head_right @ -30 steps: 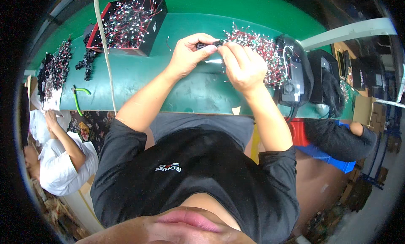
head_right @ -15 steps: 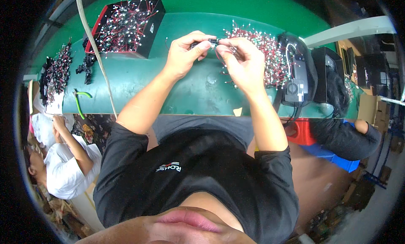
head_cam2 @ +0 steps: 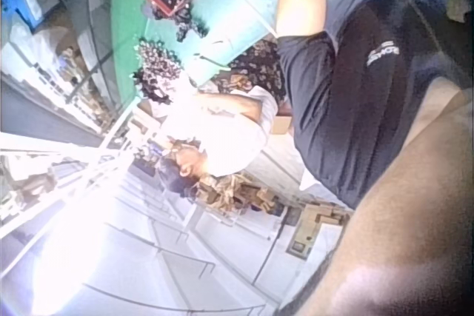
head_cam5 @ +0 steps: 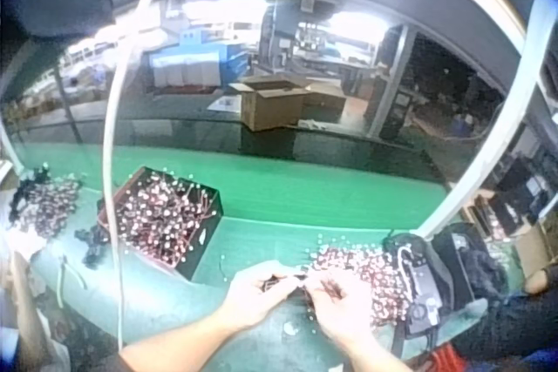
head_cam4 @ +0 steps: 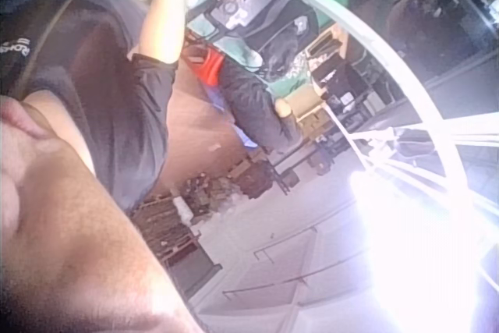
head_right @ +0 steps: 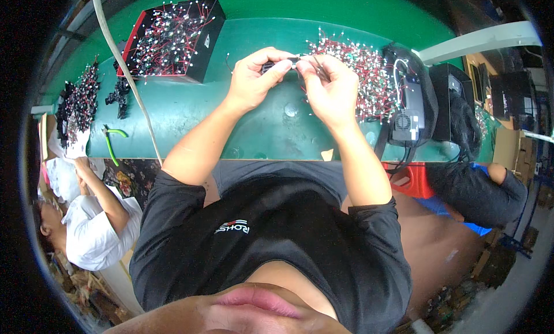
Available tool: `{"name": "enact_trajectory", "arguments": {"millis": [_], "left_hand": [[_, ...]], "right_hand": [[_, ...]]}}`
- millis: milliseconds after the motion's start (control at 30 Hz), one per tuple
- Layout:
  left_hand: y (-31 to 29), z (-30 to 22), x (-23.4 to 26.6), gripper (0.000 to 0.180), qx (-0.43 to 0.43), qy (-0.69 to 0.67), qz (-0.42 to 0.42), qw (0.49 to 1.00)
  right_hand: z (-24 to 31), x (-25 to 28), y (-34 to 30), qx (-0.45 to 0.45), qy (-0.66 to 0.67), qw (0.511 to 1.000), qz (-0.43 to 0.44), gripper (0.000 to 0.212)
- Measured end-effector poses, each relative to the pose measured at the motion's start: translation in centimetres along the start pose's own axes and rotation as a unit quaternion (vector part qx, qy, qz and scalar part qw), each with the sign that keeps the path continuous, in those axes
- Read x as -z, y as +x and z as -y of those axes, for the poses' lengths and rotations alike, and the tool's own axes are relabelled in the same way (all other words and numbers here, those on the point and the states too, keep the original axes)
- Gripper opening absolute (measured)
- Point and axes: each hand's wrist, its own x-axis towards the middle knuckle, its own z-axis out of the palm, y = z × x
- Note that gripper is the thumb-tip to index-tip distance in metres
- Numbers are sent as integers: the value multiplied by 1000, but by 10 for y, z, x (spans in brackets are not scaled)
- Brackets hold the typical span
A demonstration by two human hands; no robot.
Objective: The person assembles electronic components by hand, joining wires and small plastic housings at a factory workbench.
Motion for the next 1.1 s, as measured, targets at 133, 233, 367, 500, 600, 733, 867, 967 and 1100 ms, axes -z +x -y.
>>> {"name": "enact_trajectory", "arguments": {"millis": [133,233,367,500,600,733,867,967,1100], "left_hand": [[1,1,2,20,72,-90,7,993],[2,-1,-2,20,91,-157,11,983],[2,-5,-2,23,106,-183,21,977],[3,-5,-2,24,104,-171,28,979],[5,1,-1,23,102,-171,6,980],[5,-1,0,23,81,-168,-34,982],[4,1,-2,21,74,-155,-41,984],[3,-1,-4,19,70,-133,-49,987],[2,2,-5,19,33,-85,-69,993]], "right_hand": [[-1,-2,3,-22,15,1000,-8,12],[-3,-1,4,-18,18,1000,-7,14],[-1,-1,4,-26,44,999,-12,15],[-1,2,3,-30,25,999,1,19],[-2,10,0,-24,-59,998,23,23],[12,18,-17,-84,-58,993,67,23],[19,13,-25,-132,-1,990,55,22],[10,14,-25,-106,2,994,40,23],[14,11,-27,-127,47,987,81,24]]}}
